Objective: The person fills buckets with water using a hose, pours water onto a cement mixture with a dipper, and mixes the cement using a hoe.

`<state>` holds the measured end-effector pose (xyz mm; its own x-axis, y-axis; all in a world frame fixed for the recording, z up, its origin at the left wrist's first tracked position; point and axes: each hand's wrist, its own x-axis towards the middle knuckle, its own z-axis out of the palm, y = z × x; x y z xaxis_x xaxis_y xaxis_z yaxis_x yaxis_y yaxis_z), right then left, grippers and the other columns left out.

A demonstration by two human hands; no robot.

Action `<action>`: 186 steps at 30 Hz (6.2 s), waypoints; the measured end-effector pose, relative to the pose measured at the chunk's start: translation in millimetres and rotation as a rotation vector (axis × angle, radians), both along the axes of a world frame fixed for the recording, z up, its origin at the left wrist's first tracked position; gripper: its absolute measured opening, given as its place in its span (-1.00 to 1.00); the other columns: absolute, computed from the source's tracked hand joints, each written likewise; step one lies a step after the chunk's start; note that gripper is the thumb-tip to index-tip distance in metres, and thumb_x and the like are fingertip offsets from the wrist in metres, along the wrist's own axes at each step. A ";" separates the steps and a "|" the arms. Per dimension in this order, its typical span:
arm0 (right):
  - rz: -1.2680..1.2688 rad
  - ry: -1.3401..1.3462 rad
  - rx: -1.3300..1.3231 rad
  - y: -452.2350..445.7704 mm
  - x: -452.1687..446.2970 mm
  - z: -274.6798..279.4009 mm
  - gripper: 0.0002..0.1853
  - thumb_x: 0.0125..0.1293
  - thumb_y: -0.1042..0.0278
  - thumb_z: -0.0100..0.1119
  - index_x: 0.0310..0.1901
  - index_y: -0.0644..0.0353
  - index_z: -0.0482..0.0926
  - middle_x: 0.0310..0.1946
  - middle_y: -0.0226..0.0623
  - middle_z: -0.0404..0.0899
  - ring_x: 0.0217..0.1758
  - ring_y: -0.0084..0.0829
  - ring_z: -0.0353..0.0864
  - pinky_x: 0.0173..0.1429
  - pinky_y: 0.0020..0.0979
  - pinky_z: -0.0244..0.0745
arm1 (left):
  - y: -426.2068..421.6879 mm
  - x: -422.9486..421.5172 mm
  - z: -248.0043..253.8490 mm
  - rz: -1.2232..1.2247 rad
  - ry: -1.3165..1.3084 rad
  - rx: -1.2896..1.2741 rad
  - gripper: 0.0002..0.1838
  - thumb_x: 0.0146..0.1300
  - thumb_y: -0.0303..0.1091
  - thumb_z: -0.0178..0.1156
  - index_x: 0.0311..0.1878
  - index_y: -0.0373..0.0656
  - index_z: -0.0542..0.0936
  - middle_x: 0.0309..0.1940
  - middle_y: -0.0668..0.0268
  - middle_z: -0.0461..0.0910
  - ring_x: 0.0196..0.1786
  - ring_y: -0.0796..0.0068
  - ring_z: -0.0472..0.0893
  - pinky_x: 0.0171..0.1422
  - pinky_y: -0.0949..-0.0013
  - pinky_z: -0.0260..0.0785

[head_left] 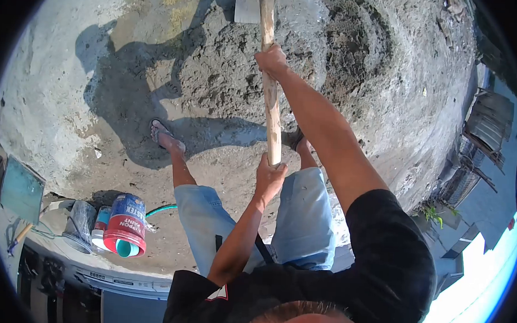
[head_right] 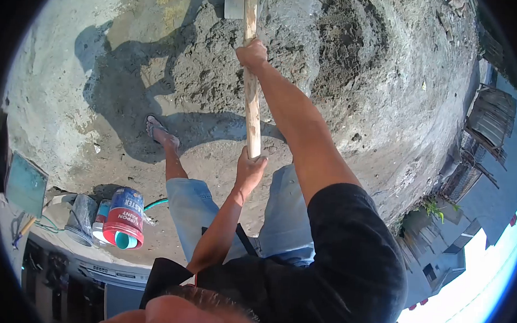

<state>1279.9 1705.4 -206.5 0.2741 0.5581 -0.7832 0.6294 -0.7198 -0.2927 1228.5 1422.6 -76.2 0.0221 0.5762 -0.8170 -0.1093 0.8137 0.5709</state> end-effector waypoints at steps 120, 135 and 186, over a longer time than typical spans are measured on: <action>-1.013 0.321 -0.093 -289.0 -75.5 142.8 -0.63 0.15 0.40 0.18 -0.14 0.23 0.18 -0.51 -0.29 0.38 -0.68 -0.49 0.43 -0.63 -0.38 0.44 | -159.2 -208.9 207.9 -0.679 0.411 -0.309 -0.61 -0.08 -0.32 0.31 -0.13 -0.19 0.51 -0.37 -0.04 0.60 -0.25 -0.09 0.62 -0.17 0.08 0.47; -0.131 0.042 0.116 11.0 -26.8 -8.2 -0.45 0.06 0.13 0.23 -0.03 0.38 0.36 -0.22 0.14 0.59 -0.11 -0.01 0.66 -0.04 -0.17 0.62 | -7.6 -46.0 -44.0 -0.053 0.205 0.094 -0.74 0.09 -0.47 0.18 -0.16 -0.22 0.38 -0.53 0.37 0.41 -0.50 0.62 0.38 -0.42 0.44 0.32; -0.348 0.185 -0.257 -189.7 38.0 66.6 -0.52 0.19 0.11 0.23 0.02 0.21 0.32 -0.46 -0.27 0.44 -0.51 -0.37 0.48 -0.44 -0.23 0.49 | -57.2 -88.2 147.8 -0.446 0.245 -0.056 -0.53 0.05 -0.19 0.24 -0.07 -0.28 0.36 -0.34 -0.09 0.59 -0.30 -0.07 0.62 -0.16 -0.02 0.44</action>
